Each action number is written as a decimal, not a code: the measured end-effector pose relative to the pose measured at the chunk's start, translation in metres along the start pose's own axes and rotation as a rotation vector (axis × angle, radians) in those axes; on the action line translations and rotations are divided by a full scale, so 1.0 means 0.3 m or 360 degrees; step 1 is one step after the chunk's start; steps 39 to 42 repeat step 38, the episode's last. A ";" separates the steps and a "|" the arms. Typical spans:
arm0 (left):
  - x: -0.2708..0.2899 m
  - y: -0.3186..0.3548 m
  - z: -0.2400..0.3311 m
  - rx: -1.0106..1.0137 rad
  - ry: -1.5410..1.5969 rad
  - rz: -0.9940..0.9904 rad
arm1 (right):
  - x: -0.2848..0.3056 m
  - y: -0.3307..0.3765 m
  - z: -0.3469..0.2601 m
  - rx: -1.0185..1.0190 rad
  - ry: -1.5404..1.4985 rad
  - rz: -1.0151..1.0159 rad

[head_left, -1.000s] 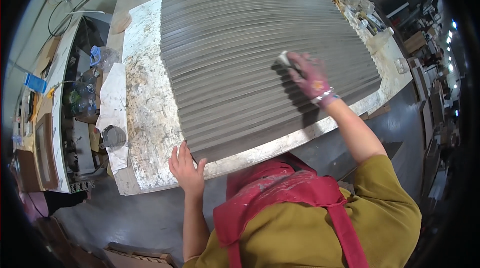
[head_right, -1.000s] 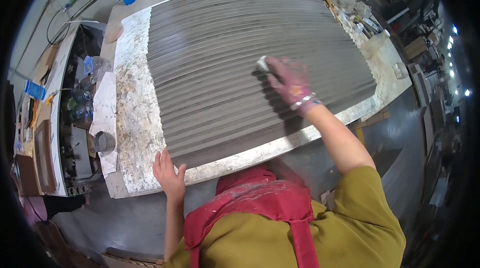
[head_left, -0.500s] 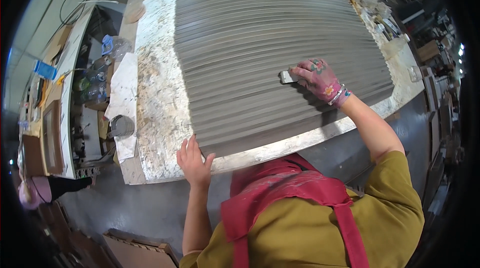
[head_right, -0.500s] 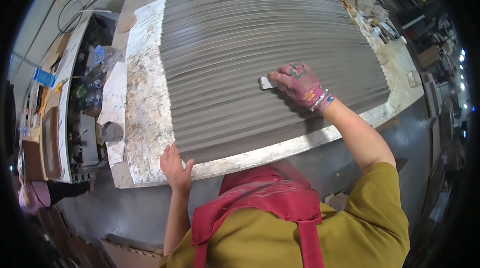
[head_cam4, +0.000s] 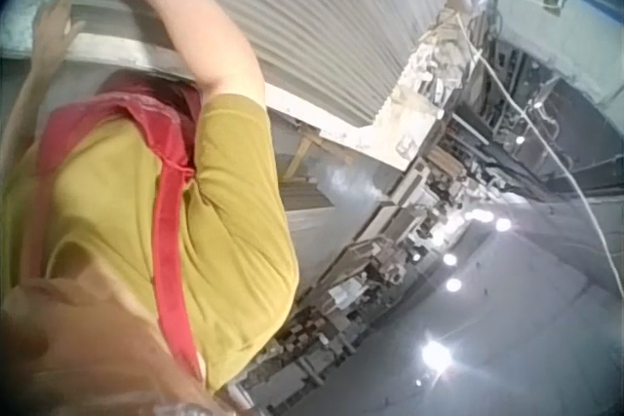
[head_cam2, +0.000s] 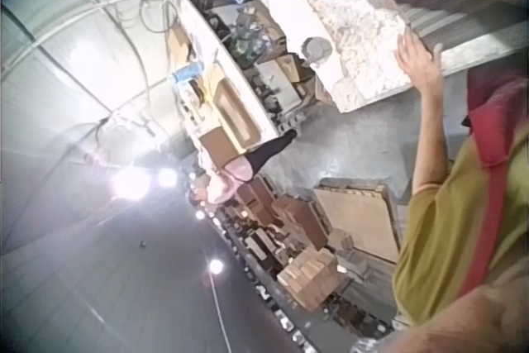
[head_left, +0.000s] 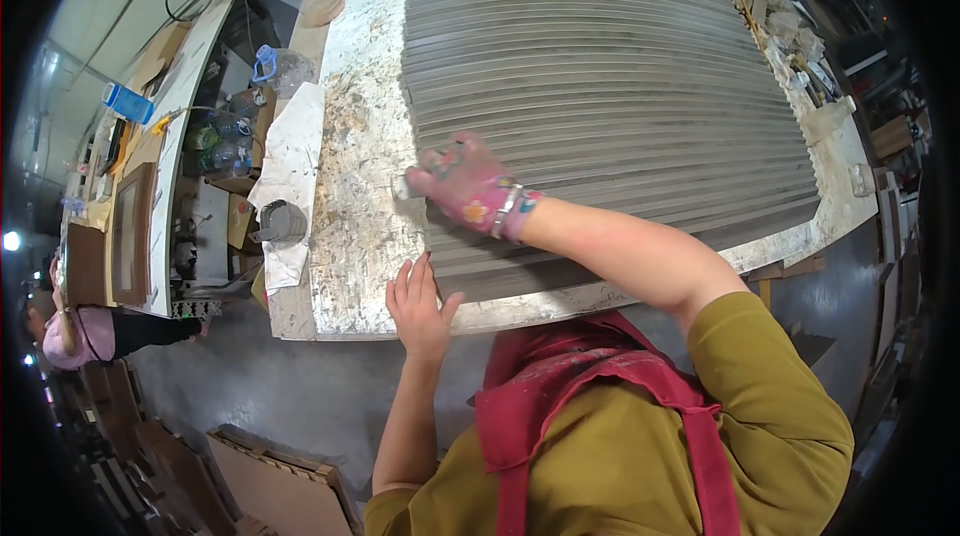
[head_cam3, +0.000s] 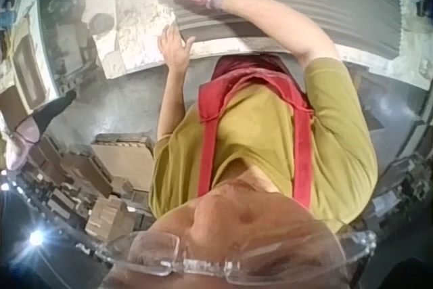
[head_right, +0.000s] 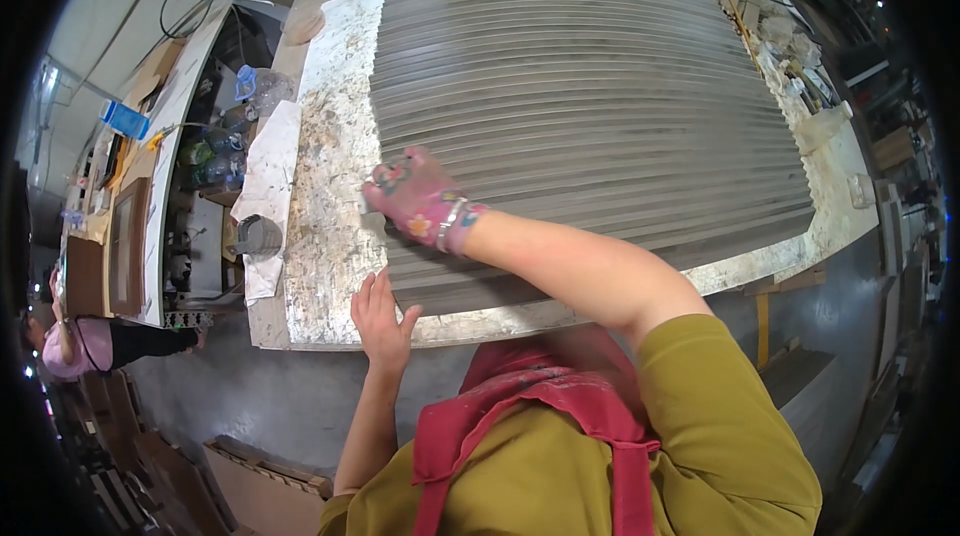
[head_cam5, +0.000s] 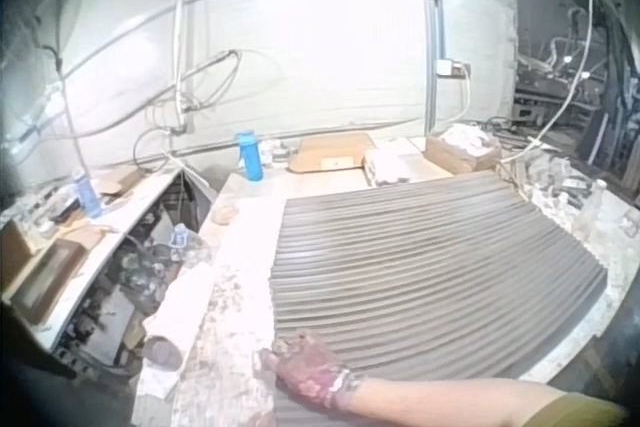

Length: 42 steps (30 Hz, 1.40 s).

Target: The person cleans a grooved furniture panel using a cloth and a liquid from a bottle, then uses a small block to sand or wipe inside the grooves.

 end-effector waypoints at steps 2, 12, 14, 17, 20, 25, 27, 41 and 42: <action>-0.002 -0.004 0.005 -0.0007 0.0026 -0.0001 | 0.033 -0.029 -0.018 -0.0001 -0.0063 0.0177; 0.007 0.006 0.000 0.0033 0.0021 -0.0033 | 0.230 0.274 0.037 -0.0099 -0.0033 -0.0034; 0.008 0.009 -0.001 0.0040 0.0012 -0.0031 | 0.210 0.277 0.022 -0.0084 -0.0013 -0.0104; 0.006 0.005 0.002 0.0033 0.0004 -0.0041 | 0.133 0.250 0.010 -0.0020 0.0040 -0.0083; 0.002 0.004 0.001 0.0030 0.0016 -0.0063 | 0.034 0.109 -0.076 0.0053 0.0023 -0.0120; 0.002 0.002 -0.005 0.0025 0.0014 -0.0043 | 0.125 0.014 0.005 -0.0156 -0.0444 0.0239; 0.006 0.003 -0.007 0.0030 -0.0006 -0.0051 | 0.207 0.063 0.089 -0.0278 -0.0501 0.0408; 0.046 -0.019 -0.103 0.0232 0.0678 0.0004 | 0.200 0.137 0.286 -0.0446 0.0091 0.0241; 0.046 -0.019 -0.103 0.0232 0.0678 0.0004 | 0.200 0.137 0.286 -0.0446 0.0091 0.0241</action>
Point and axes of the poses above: each hand's wrist, its own y-axis away from the middle knuckle, its own x-axis out of the back of the hand, z = x × y, the point moved 4 cm from there along -y, towards the middle knuckle, and after that the axes turned 15 degrees about -y, right-handed, at the moved point
